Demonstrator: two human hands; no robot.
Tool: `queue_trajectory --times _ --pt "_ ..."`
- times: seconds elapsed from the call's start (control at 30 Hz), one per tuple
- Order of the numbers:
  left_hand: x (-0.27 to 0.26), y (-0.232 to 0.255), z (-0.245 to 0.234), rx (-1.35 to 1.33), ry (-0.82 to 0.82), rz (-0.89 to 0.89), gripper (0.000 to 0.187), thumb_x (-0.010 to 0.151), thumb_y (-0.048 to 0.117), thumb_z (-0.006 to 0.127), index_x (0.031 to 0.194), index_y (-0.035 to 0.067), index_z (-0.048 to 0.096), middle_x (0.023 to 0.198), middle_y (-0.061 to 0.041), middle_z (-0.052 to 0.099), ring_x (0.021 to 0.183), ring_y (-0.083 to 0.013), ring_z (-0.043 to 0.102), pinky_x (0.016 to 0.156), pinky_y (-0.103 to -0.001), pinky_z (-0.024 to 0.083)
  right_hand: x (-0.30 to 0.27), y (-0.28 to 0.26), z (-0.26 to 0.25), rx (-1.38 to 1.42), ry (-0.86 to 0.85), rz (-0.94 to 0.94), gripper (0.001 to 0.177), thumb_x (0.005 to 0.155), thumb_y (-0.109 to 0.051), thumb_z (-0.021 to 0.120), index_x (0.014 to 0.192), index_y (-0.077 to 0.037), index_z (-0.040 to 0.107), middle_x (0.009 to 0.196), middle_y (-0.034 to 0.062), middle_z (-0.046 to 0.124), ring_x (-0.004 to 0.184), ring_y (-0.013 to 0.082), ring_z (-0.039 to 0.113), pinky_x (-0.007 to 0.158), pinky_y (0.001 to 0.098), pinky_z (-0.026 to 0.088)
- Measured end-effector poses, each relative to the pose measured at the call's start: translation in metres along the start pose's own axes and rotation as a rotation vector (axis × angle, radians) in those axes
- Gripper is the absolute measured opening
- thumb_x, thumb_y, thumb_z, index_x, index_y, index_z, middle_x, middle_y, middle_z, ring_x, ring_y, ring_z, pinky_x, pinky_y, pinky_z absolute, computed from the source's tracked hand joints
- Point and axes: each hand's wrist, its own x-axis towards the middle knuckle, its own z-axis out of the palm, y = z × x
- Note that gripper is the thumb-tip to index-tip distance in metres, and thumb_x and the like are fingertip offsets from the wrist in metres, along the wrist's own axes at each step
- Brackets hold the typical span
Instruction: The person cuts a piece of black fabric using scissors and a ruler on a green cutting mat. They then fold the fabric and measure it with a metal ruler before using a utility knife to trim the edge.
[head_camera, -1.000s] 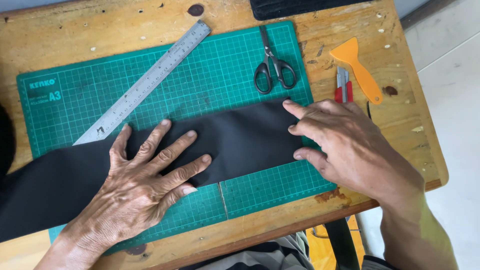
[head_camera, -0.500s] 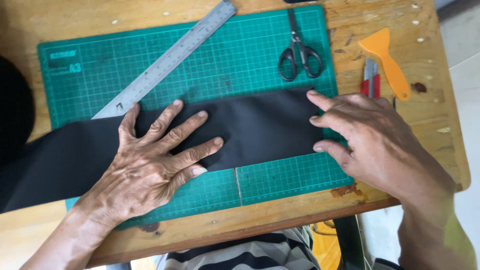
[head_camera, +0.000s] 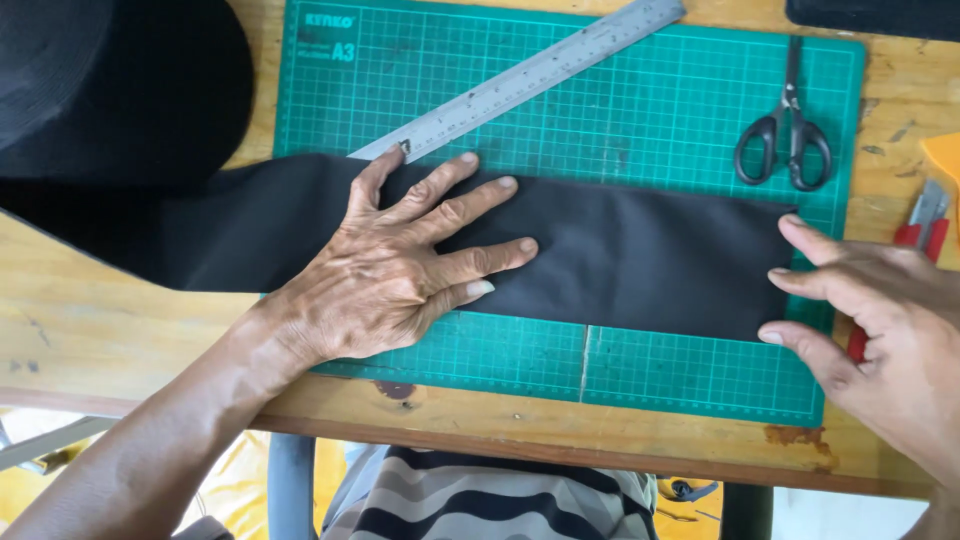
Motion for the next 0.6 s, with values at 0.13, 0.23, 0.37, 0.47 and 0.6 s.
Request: queue_trajectory --times 0.13,0.23,0.37,0.47,0.6 --pt "-0.002 -0.002 0.002 -0.021 0.018 0.001 0.043 0.112 0.040 0.043 0.153 0.033 0.054 0.169 -0.006 0.028 0.158 -0.0348 0.024 0.121 -0.062 0.003 -0.004 0.004 0.005 0.057 0.005 0.005 0.040 0.078 -0.017 0.082 0.112 0.001 0.074 0.152 0.0230 0.066 0.126 0.0342 0.064 0.108 0.0446 0.047" --pt "-0.002 -0.002 0.001 -0.005 0.026 0.015 0.044 0.112 0.042 0.044 0.153 0.033 0.054 0.168 -0.007 0.029 0.157 -0.0354 0.025 0.121 -0.062 0.007 -0.002 0.001 0.002 0.037 -0.018 0.014 0.044 0.076 -0.017 0.082 0.114 0.002 0.074 0.152 0.0240 0.066 0.128 0.0356 0.064 0.107 0.0458 0.048" --pt "-0.002 0.000 -0.002 -0.006 0.011 0.007 0.046 0.111 0.044 0.039 0.154 0.032 0.051 0.168 -0.008 0.030 0.157 -0.0358 0.025 0.121 -0.063 0.006 0.001 -0.003 -0.002 0.015 -0.022 0.025 0.040 0.078 -0.018 0.081 0.112 0.001 0.075 0.151 0.0212 0.067 0.126 0.0333 0.065 0.106 0.0445 0.050" --pt "0.000 0.001 -0.004 0.005 0.032 0.016 0.045 0.110 0.043 0.042 0.152 0.031 0.054 0.166 -0.009 0.035 0.156 -0.0363 0.029 0.120 -0.063 0.009 0.004 -0.007 -0.005 -0.030 -0.033 0.053 0.038 0.078 -0.021 0.081 0.111 -0.002 0.076 0.149 0.0156 0.068 0.123 0.0296 0.066 0.103 0.0416 0.052" --pt "0.008 0.011 -0.004 0.043 0.094 0.011 0.041 0.101 0.032 0.061 0.141 0.026 0.064 0.157 -0.012 0.048 0.148 -0.0397 0.040 0.115 -0.065 0.017 0.003 -0.003 -0.005 -0.084 -0.090 0.090 0.046 0.074 -0.028 0.082 0.115 -0.008 0.076 0.151 0.0077 0.065 0.123 0.0256 0.065 0.102 0.0418 0.052"
